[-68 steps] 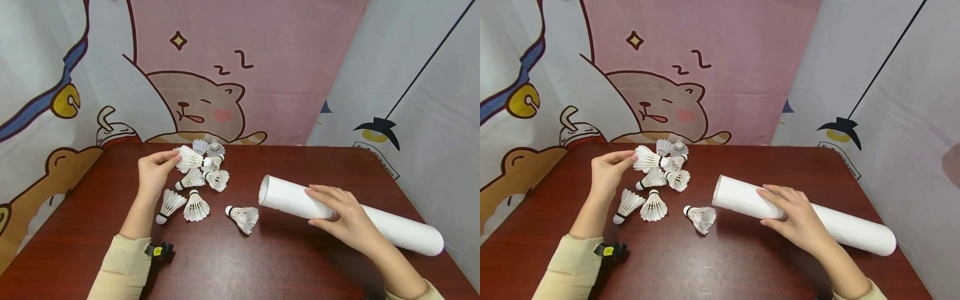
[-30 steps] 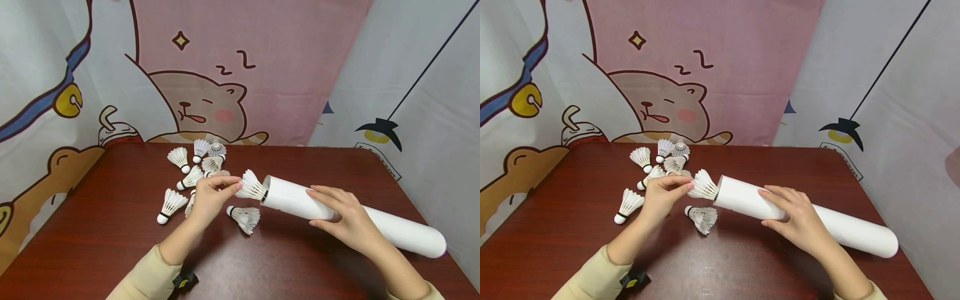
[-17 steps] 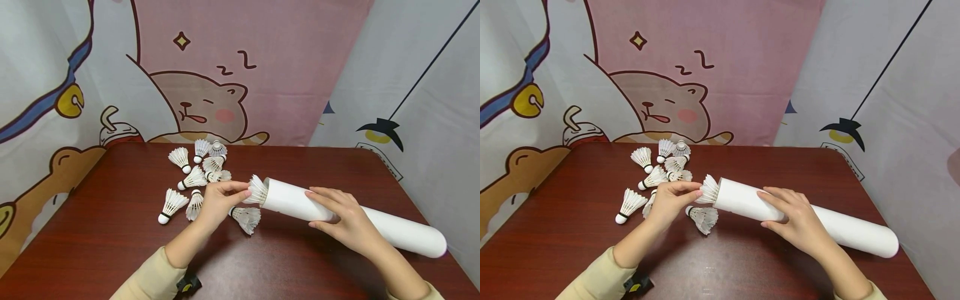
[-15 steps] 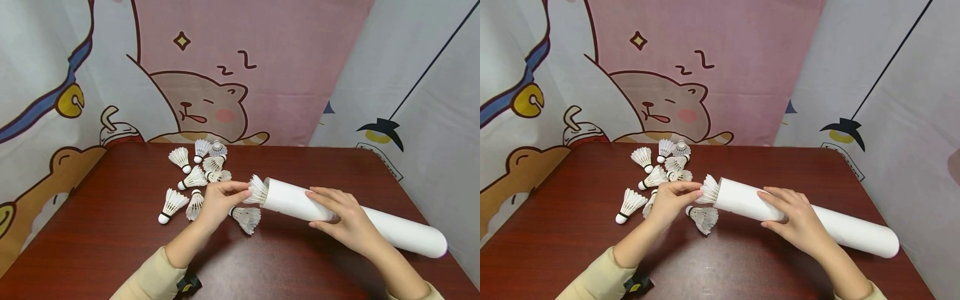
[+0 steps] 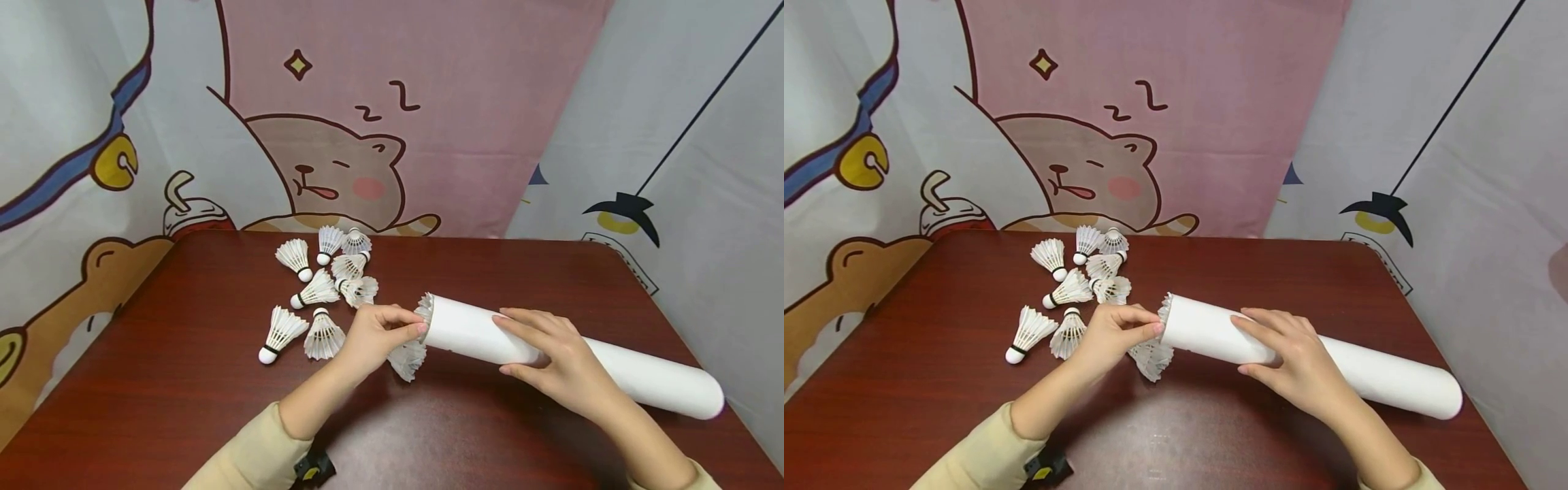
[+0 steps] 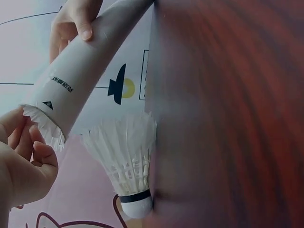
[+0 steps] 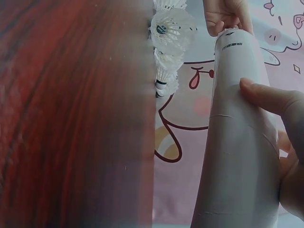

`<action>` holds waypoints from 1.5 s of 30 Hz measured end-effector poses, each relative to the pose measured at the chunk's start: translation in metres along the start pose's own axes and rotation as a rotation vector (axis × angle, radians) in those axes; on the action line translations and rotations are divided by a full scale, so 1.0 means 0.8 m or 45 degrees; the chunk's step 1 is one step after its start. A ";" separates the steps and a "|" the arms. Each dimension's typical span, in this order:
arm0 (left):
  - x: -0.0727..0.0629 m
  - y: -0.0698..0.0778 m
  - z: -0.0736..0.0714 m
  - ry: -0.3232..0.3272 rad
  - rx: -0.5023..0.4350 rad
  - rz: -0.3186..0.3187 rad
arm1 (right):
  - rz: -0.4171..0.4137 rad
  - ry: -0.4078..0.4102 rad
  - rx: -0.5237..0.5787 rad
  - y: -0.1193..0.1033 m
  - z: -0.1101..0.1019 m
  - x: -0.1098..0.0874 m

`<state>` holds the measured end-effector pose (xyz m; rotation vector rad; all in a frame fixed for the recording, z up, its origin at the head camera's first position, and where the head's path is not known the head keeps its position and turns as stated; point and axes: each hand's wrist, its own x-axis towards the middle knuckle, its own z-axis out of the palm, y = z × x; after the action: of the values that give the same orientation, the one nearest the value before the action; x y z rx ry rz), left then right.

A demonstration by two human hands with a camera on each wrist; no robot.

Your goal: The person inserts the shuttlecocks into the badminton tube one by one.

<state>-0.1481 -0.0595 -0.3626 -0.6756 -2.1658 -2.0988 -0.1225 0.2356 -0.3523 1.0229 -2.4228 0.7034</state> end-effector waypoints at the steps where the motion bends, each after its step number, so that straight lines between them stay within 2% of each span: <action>1: 0.000 0.000 0.001 -0.010 -0.002 0.001 | 0.000 -0.002 -0.001 0.000 0.000 0.000; 10: -0.002 -0.008 0.009 -0.086 -0.091 -0.139 | 0.021 -0.037 0.023 -0.003 0.003 0.000; 14: -0.004 -0.008 0.011 -0.130 -0.094 -0.175 | 0.016 -0.044 0.034 -0.005 0.005 0.000; 20: -0.003 -0.009 0.008 -0.214 -0.067 -0.116 | 0.006 -0.055 0.046 -0.004 0.004 -0.001; 25: 0.001 -0.006 -0.004 -0.319 -0.071 -0.053 | 0.001 -0.042 0.032 -0.004 0.003 -0.002; 28: 0.005 0.000 -0.019 -0.371 -0.021 -0.022 | 0.012 -0.033 0.025 -0.003 0.001 -0.002; 31: 0.009 0.012 -0.040 -0.381 0.077 0.003 | 0.029 -0.031 0.028 -0.002 -0.002 -0.001; 36: 0.013 0.029 -0.086 -0.315 0.262 0.018 | 0.038 -0.029 0.030 0.000 -0.005 -0.001; 39: 0.016 0.032 -0.113 -0.263 0.386 0.019 | 0.040 -0.031 0.032 0.001 -0.006 -0.001; 43: 0.017 0.035 -0.145 -0.226 0.491 -0.043 | 0.043 -0.029 0.032 0.002 -0.007 -0.002; 45: 0.016 0.035 -0.159 -0.221 0.505 -0.091 | 0.047 -0.028 0.035 0.002 -0.007 -0.002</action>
<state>-0.1836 -0.1791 -0.3219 -0.7687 -2.6263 -1.6094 -0.1217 0.2408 -0.3495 1.0034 -2.4632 0.7434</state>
